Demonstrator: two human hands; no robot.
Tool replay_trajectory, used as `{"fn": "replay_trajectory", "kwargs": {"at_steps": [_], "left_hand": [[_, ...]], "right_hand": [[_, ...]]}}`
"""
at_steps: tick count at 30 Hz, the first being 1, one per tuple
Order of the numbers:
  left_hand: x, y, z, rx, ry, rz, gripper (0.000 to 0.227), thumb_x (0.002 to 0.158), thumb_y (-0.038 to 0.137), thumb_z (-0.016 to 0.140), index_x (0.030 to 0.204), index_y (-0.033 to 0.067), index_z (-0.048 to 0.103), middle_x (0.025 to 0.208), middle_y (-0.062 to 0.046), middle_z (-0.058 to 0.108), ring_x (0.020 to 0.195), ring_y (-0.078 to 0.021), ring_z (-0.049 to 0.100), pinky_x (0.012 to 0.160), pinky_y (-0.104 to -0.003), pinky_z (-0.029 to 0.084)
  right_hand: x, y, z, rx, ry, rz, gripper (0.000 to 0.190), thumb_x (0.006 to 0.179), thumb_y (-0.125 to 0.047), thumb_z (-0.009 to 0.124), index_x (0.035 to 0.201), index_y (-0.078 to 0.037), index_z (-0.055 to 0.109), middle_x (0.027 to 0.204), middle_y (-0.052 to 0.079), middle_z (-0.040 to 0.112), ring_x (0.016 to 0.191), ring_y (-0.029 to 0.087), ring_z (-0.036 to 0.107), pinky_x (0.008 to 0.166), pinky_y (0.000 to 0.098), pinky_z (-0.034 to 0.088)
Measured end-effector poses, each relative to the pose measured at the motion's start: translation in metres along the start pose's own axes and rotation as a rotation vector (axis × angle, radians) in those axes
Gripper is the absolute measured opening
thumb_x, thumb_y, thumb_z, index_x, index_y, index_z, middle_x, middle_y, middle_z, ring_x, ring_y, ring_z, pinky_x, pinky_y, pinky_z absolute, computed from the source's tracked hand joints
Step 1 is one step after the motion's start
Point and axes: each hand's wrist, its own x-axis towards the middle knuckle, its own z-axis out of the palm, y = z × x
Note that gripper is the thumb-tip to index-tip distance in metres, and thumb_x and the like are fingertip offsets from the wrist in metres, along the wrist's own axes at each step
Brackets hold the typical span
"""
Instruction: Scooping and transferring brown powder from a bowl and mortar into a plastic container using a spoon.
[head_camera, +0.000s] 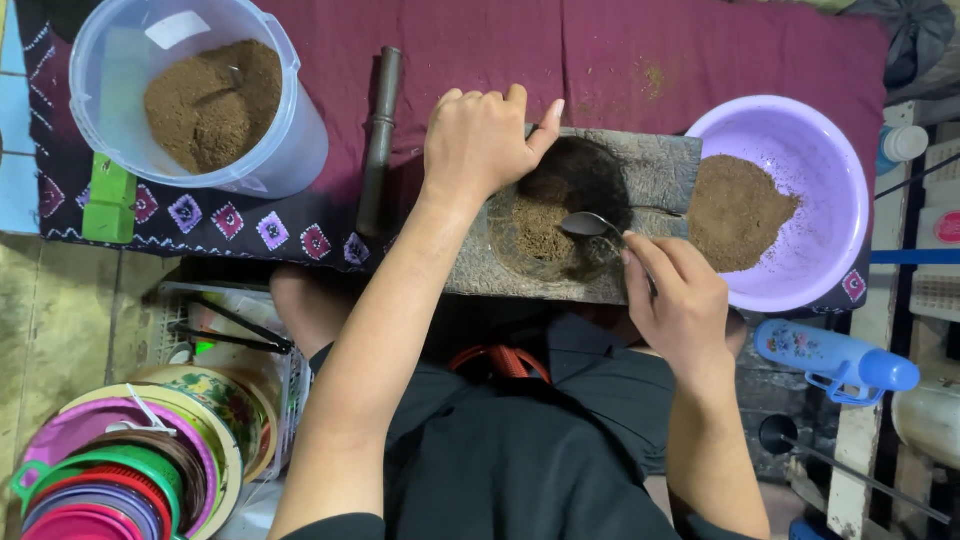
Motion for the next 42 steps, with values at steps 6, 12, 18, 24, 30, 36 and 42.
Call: {"fn": "replay_trajectory", "kwargs": {"at_steps": [6, 12, 18, 24, 30, 36, 42], "left_hand": [[-0.001, 0.001, -0.002, -0.004, -0.010, -0.008, 0.064, 0.106, 0.054, 0.042, 0.066, 0.0101, 0.066, 0.044, -0.001, 0.056, 0.037, -0.0189, 0.056, 0.051, -0.037, 0.051], [0.000, 0.000, -0.001, -0.036, -0.023, -0.017, 0.064, 0.107, 0.054, 0.042, 0.065, 0.0102, 0.065, 0.043, 0.000, 0.053, 0.035, -0.0178, 0.053, 0.052, -0.037, 0.051], [-0.001, 0.000, 0.001, -0.017, 0.002, -0.013, 0.064, 0.106, 0.055, 0.043, 0.063, 0.0116, 0.061, 0.042, 0.001, 0.050, 0.034, -0.0170, 0.049, 0.048, -0.035, 0.047], [0.000, 0.000, 0.000, -0.029, 0.007, -0.015, 0.064, 0.106, 0.054, 0.044, 0.064, 0.0100, 0.063, 0.043, -0.001, 0.053, 0.035, -0.0189, 0.052, 0.049, -0.036, 0.048], [0.001, -0.001, 0.002, -0.023, -0.033, -0.019, 0.065, 0.106, 0.054, 0.040, 0.065, 0.0095, 0.065, 0.042, -0.001, 0.053, 0.034, -0.0189, 0.052, 0.051, -0.037, 0.049], [-0.004, 0.001, 0.009, -0.112, 0.083, -0.044, 0.063, 0.099, 0.059, 0.043, 0.078, 0.0068, 0.072, 0.056, -0.013, 0.065, 0.056, -0.0349, 0.071, 0.065, -0.046, 0.051], [-0.003, 0.000, 0.008, -0.073, 0.079, -0.032, 0.063, 0.099, 0.060, 0.043, 0.078, 0.0073, 0.071, 0.058, -0.013, 0.066, 0.058, -0.0345, 0.072, 0.065, -0.046, 0.051]], "right_hand": [[-0.011, -0.001, 0.012, -0.016, 0.009, -0.010, 0.007, 0.105, 0.002, 0.063, 0.107, 0.007, 0.067, 0.091, 0.016, 0.067, 0.075, 0.028, 0.061, 0.066, 0.0359, 0.049], [-0.006, -0.007, 0.017, 0.086, -0.048, 0.010, 0.005, 0.105, 0.005, 0.057, 0.106, 0.010, 0.059, 0.081, 0.017, 0.056, 0.066, 0.027, 0.048, 0.059, 0.0371, 0.038], [-0.005, -0.011, 0.034, 0.126, -0.060, 0.108, 0.005, 0.105, 0.004, 0.056, 0.104, 0.005, 0.062, 0.078, 0.010, 0.056, 0.061, 0.021, 0.047, 0.056, 0.0338, 0.038], [-0.001, -0.014, 0.042, 0.170, -0.087, 0.226, 0.008, 0.099, 0.002, 0.059, 0.094, -0.003, 0.062, 0.076, 0.005, 0.064, 0.055, 0.016, 0.050, 0.054, 0.0306, 0.038], [0.006, -0.025, 0.042, 0.120, -0.185, 0.199, 0.005, 0.094, -0.005, 0.059, 0.091, -0.009, 0.060, 0.070, 0.002, 0.060, 0.057, 0.019, 0.054, 0.051, 0.0334, 0.040], [0.008, -0.025, 0.051, 0.267, -0.091, 0.195, 0.007, 0.091, -0.014, 0.068, 0.085, -0.011, 0.068, 0.057, 0.009, 0.061, 0.053, 0.034, 0.066, 0.048, 0.0357, 0.050], [0.012, -0.026, 0.054, 0.380, -0.025, 0.158, 0.010, 0.090, -0.015, 0.072, 0.082, -0.013, 0.068, 0.060, 0.008, 0.062, 0.057, 0.033, 0.067, 0.051, 0.0344, 0.053]]}}
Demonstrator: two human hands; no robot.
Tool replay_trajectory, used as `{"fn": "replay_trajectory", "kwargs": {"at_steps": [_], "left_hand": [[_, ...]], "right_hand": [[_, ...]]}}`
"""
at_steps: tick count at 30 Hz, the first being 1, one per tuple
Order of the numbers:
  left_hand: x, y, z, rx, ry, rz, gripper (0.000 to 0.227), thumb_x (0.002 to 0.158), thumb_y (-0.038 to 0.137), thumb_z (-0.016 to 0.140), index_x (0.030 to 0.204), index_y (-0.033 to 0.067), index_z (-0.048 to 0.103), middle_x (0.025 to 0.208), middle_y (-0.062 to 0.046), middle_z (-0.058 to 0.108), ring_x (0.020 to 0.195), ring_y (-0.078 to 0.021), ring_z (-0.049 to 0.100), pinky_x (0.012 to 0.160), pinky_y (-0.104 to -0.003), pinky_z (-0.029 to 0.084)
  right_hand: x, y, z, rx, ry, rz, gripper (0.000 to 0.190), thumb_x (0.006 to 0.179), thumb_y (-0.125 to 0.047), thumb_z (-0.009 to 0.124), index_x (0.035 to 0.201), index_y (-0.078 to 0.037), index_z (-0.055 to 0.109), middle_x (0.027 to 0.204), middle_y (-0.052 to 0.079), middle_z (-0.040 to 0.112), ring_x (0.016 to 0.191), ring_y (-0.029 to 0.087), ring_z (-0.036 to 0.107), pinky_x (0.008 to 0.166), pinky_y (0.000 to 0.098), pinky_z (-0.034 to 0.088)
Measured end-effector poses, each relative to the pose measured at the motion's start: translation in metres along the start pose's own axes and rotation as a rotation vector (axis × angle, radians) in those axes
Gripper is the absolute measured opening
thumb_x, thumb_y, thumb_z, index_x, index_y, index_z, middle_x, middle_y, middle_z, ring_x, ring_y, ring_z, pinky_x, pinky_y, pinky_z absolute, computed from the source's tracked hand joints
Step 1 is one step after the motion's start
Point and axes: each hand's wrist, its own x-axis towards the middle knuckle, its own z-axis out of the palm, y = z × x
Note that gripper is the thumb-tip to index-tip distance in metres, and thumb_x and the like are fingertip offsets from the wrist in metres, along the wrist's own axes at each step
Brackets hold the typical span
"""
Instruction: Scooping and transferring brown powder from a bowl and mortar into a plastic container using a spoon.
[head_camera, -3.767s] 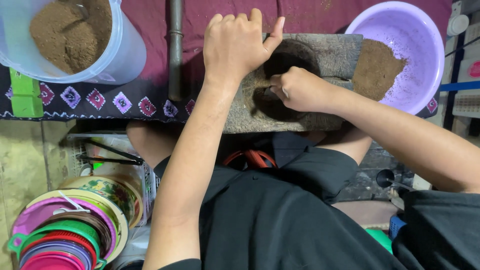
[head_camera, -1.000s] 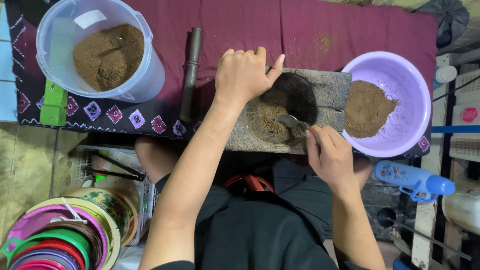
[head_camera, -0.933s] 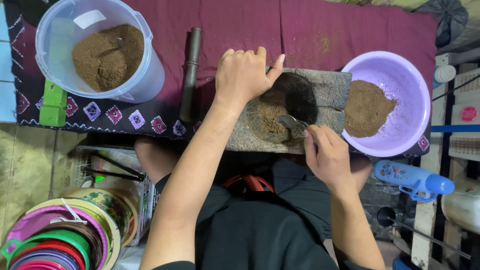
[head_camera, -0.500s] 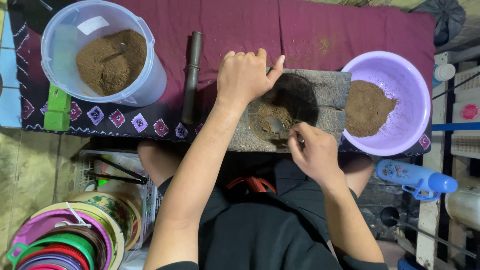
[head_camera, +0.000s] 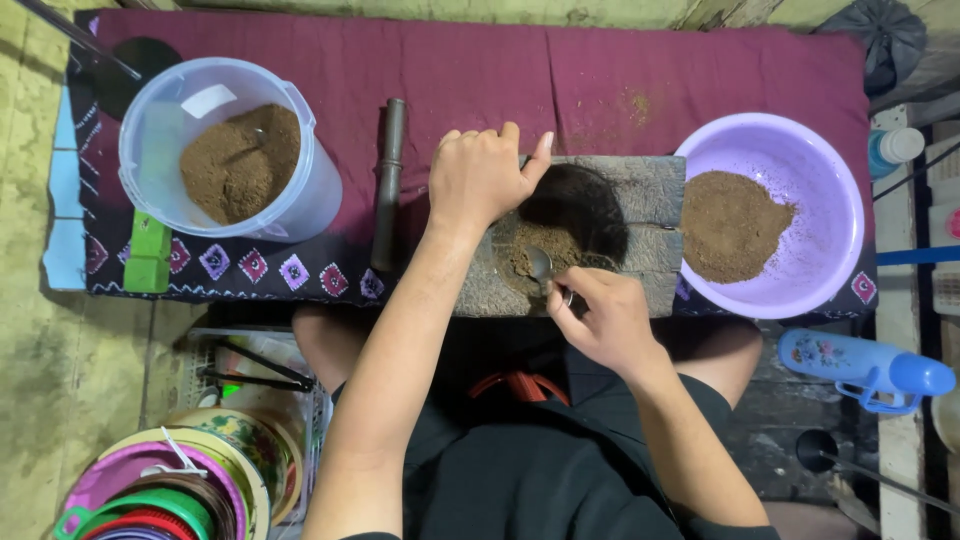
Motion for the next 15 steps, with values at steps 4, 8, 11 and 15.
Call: {"fn": "replay_trajectory", "kwargs": {"at_steps": [4, 8, 11, 15], "left_hand": [[0.000, 0.000, 0.001, 0.035, -0.009, 0.001, 0.061, 0.098, 0.060, 0.044, 0.077, 0.0093, 0.070, 0.059, -0.013, 0.067, 0.059, -0.0345, 0.072, 0.065, -0.045, 0.051], [0.002, -0.001, 0.000, 0.033, -0.045, 0.002, 0.062, 0.099, 0.061, 0.042, 0.078, 0.0094, 0.069, 0.060, -0.013, 0.068, 0.060, -0.0349, 0.072, 0.066, -0.046, 0.050], [0.000, -0.001, -0.002, 0.061, -0.057, 0.008, 0.061, 0.099, 0.061, 0.042, 0.078, 0.0102, 0.068, 0.061, -0.013, 0.068, 0.060, -0.0346, 0.072, 0.066, -0.046, 0.050], [0.002, -0.003, 0.000, 0.068, -0.050, 0.011, 0.058, 0.099, 0.060, 0.044, 0.076, 0.0115, 0.067, 0.060, -0.012, 0.067, 0.059, -0.0341, 0.072, 0.065, -0.045, 0.051]], "right_hand": [[0.004, -0.008, -0.004, 0.067, 0.020, 0.037, 0.014, 0.093, -0.011, 0.068, 0.079, -0.009, 0.068, 0.054, 0.011, 0.060, 0.049, 0.032, 0.063, 0.046, 0.0329, 0.049], [0.003, -0.008, -0.007, 0.121, 0.042, 0.046, 0.016, 0.095, -0.013, 0.069, 0.079, -0.008, 0.069, 0.054, 0.010, 0.061, 0.048, 0.031, 0.063, 0.044, 0.0325, 0.048], [0.001, -0.007, -0.009, 0.188, 0.050, 0.099, 0.018, 0.095, -0.011, 0.067, 0.079, -0.007, 0.070, 0.052, 0.011, 0.060, 0.044, 0.029, 0.060, 0.042, 0.0315, 0.045], [0.007, -0.014, -0.018, 0.266, 0.080, 0.197, 0.014, 0.092, -0.013, 0.071, 0.080, -0.007, 0.073, 0.051, 0.012, 0.060, 0.041, 0.024, 0.057, 0.042, 0.0304, 0.042]]}}
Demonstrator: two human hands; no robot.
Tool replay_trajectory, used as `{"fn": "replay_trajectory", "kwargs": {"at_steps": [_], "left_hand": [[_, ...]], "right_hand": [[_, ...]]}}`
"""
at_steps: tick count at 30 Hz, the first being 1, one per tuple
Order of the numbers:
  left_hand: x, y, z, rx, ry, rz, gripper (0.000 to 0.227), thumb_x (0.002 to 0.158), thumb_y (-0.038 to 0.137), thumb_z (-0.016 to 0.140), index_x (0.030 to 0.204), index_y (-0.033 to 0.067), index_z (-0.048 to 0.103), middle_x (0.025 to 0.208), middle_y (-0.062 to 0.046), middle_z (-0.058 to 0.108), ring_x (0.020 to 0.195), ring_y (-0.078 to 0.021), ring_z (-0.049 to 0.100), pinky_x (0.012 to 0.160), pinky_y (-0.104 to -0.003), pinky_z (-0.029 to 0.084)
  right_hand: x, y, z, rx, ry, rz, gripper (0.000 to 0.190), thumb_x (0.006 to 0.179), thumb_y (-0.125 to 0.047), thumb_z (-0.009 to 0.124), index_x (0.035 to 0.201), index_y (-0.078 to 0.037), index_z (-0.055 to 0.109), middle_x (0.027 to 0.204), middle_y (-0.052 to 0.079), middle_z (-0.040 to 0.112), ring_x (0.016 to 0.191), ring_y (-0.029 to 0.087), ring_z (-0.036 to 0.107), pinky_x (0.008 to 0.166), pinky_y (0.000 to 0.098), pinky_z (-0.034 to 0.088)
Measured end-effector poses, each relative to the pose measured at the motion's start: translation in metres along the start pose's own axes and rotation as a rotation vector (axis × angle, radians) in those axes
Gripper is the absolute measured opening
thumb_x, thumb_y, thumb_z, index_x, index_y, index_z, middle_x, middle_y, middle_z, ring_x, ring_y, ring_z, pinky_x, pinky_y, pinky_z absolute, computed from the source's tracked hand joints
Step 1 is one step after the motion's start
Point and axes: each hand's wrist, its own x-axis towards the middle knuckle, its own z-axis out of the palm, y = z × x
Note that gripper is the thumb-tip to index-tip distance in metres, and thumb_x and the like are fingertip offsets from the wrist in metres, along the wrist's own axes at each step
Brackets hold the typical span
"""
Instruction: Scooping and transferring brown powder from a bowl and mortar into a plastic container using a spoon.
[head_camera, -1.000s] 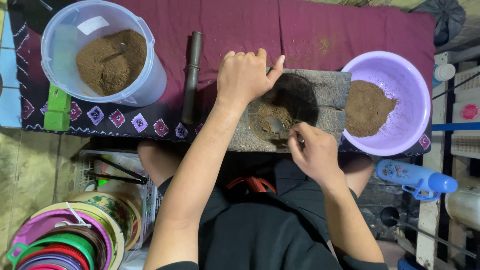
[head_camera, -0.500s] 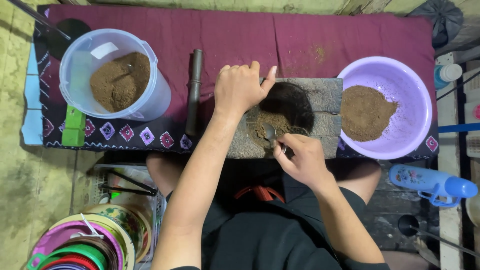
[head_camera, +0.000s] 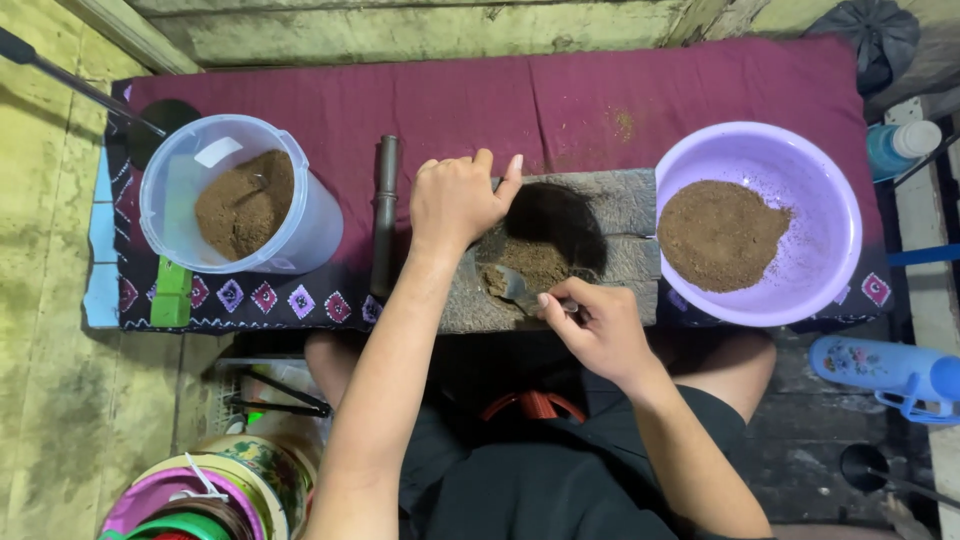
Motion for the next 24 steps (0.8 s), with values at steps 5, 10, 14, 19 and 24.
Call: {"fn": "replay_trajectory", "kwargs": {"at_steps": [5, 10, 14, 19, 24], "left_hand": [[0.002, -0.001, -0.001, 0.022, -0.008, 0.021, 0.057, 0.100, 0.060, 0.044, 0.075, 0.0129, 0.065, 0.059, -0.011, 0.067, 0.057, -0.0335, 0.072, 0.064, -0.044, 0.051], [0.002, -0.003, -0.002, 0.027, -0.030, 0.038, 0.056, 0.100, 0.060, 0.046, 0.075, 0.0135, 0.064, 0.058, -0.010, 0.067, 0.057, -0.0332, 0.071, 0.063, -0.044, 0.052], [0.001, -0.004, 0.003, 0.080, -0.032, 0.044, 0.053, 0.100, 0.058, 0.048, 0.072, 0.0160, 0.063, 0.058, -0.008, 0.066, 0.056, -0.0323, 0.071, 0.064, -0.043, 0.052], [-0.001, -0.009, 0.002, 0.123, -0.062, 0.079, 0.051, 0.102, 0.058, 0.049, 0.073, 0.0180, 0.063, 0.059, -0.006, 0.066, 0.056, -0.0306, 0.070, 0.064, -0.042, 0.052], [-0.004, -0.010, -0.002, 0.186, -0.068, 0.075, 0.052, 0.106, 0.057, 0.052, 0.072, 0.0185, 0.062, 0.059, -0.006, 0.064, 0.058, -0.0290, 0.070, 0.069, -0.039, 0.053]], "right_hand": [[-0.003, 0.000, -0.014, 0.048, 0.075, 0.044, 0.013, 0.092, -0.012, 0.072, 0.079, -0.010, 0.075, 0.048, 0.008, 0.059, 0.040, 0.014, 0.051, 0.042, 0.0260, 0.040], [-0.006, 0.009, -0.032, 0.056, 0.160, 0.045, 0.013, 0.092, -0.013, 0.074, 0.079, -0.013, 0.076, 0.051, 0.007, 0.062, 0.041, 0.014, 0.052, 0.043, 0.0252, 0.041], [-0.012, 0.012, -0.052, 0.075, 0.258, 0.007, 0.015, 0.094, -0.010, 0.072, 0.080, -0.012, 0.077, 0.060, 0.001, 0.072, 0.049, 0.010, 0.057, 0.052, 0.0234, 0.047], [-0.027, 0.021, -0.096, 0.004, 0.406, 0.003, 0.015, 0.095, -0.006, 0.071, 0.081, -0.009, 0.077, 0.062, 0.002, 0.072, 0.052, 0.013, 0.062, 0.057, 0.0250, 0.051], [-0.050, 0.061, -0.141, -0.129, 0.612, -0.026, 0.016, 0.102, 0.000, 0.069, 0.087, -0.002, 0.074, 0.065, 0.007, 0.069, 0.057, 0.014, 0.059, 0.066, 0.0251, 0.051]]}}
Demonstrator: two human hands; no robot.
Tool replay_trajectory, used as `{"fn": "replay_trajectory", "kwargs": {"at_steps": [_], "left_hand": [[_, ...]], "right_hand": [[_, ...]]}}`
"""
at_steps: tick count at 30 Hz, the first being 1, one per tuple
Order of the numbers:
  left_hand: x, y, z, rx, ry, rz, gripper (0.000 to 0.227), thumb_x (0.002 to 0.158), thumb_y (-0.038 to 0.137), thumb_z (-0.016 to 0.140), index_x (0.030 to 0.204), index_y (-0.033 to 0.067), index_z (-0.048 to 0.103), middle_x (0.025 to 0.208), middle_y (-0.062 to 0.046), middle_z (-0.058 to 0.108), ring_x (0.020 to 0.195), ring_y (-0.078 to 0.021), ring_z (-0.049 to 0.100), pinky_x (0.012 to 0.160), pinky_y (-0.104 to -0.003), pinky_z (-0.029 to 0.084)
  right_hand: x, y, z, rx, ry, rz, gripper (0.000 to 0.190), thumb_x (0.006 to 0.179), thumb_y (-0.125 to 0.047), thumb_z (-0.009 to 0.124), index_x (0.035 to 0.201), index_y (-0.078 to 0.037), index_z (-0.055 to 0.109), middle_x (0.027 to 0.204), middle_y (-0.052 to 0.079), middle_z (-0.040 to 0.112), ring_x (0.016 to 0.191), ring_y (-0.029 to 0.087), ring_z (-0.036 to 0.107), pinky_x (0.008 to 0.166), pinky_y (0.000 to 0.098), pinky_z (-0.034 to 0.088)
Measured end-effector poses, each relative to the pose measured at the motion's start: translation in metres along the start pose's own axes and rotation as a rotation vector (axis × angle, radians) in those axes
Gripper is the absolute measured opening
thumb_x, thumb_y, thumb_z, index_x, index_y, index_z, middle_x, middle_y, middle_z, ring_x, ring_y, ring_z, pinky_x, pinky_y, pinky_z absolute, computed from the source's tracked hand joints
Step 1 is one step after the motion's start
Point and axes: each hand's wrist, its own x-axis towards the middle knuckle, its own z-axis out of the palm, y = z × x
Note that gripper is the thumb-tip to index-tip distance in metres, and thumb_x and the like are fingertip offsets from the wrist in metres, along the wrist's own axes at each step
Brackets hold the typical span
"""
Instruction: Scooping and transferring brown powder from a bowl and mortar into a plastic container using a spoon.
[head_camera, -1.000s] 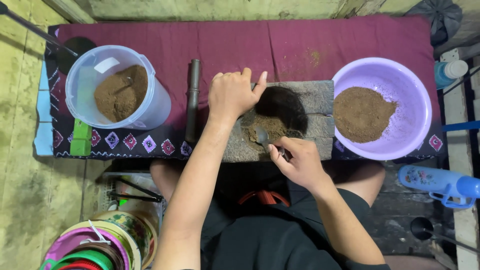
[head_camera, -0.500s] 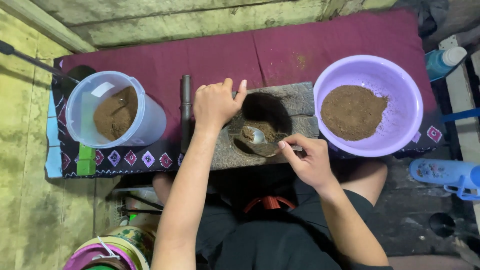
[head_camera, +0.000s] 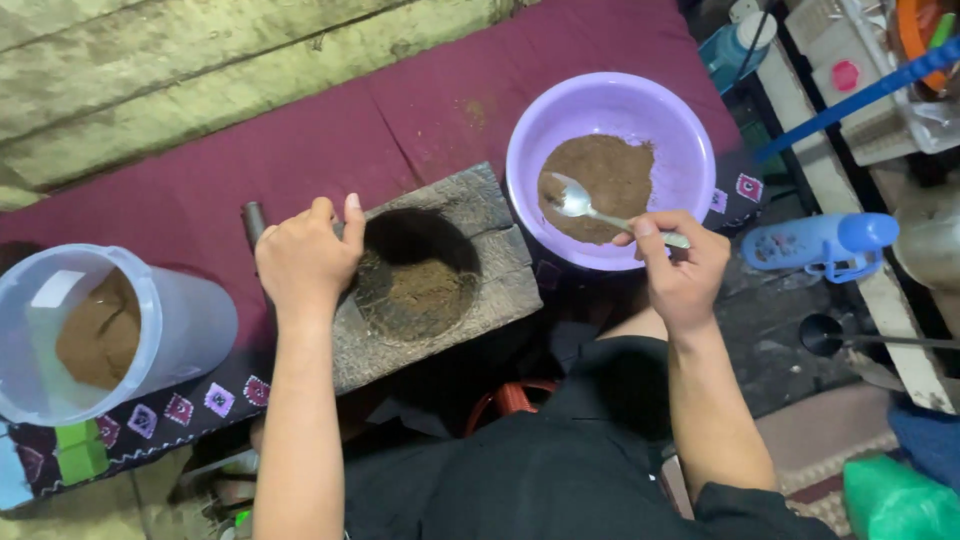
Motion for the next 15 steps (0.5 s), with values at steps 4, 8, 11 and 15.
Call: {"fn": "replay_trajectory", "kwargs": {"at_steps": [4, 8, 11, 15], "left_hand": [[-0.002, 0.000, 0.000, 0.000, -0.008, -0.004, 0.053, 0.108, 0.057, 0.051, 0.073, 0.0192, 0.061, 0.059, -0.005, 0.064, 0.059, -0.0283, 0.071, 0.070, -0.038, 0.053], [-0.001, -0.001, -0.001, 0.006, -0.006, -0.002, 0.053, 0.109, 0.057, 0.051, 0.073, 0.0194, 0.063, 0.059, -0.004, 0.065, 0.059, -0.0275, 0.071, 0.071, -0.037, 0.053], [-0.001, -0.001, 0.001, 0.013, 0.005, 0.003, 0.053, 0.109, 0.057, 0.051, 0.074, 0.0199, 0.062, 0.059, -0.004, 0.064, 0.058, -0.0275, 0.070, 0.070, -0.037, 0.053], [0.000, 0.000, 0.001, 0.019, 0.015, 0.000, 0.053, 0.108, 0.058, 0.051, 0.073, 0.0204, 0.062, 0.058, -0.004, 0.063, 0.057, -0.0271, 0.070, 0.069, -0.037, 0.053]], "right_hand": [[-0.011, 0.039, -0.022, -0.259, -0.009, -0.069, 0.017, 0.108, -0.002, 0.067, 0.094, -0.004, 0.075, 0.079, 0.008, 0.075, 0.076, 0.028, 0.073, 0.074, 0.0336, 0.054], [-0.025, 0.072, -0.026, -0.741, -0.159, -0.278, 0.006, 0.105, -0.008, 0.071, 0.105, -0.004, 0.076, 0.087, 0.012, 0.072, 0.085, 0.031, 0.071, 0.076, 0.0371, 0.057], [-0.024, 0.077, -0.032, -0.727, -0.110, -0.296, 0.007, 0.105, -0.006, 0.071, 0.108, -0.005, 0.077, 0.088, 0.010, 0.072, 0.086, 0.030, 0.070, 0.078, 0.0362, 0.057], [-0.020, 0.072, -0.036, -0.494, 0.011, -0.189, 0.010, 0.106, -0.001, 0.069, 0.110, -0.003, 0.078, 0.087, 0.009, 0.075, 0.080, 0.030, 0.067, 0.071, 0.0357, 0.055]]}}
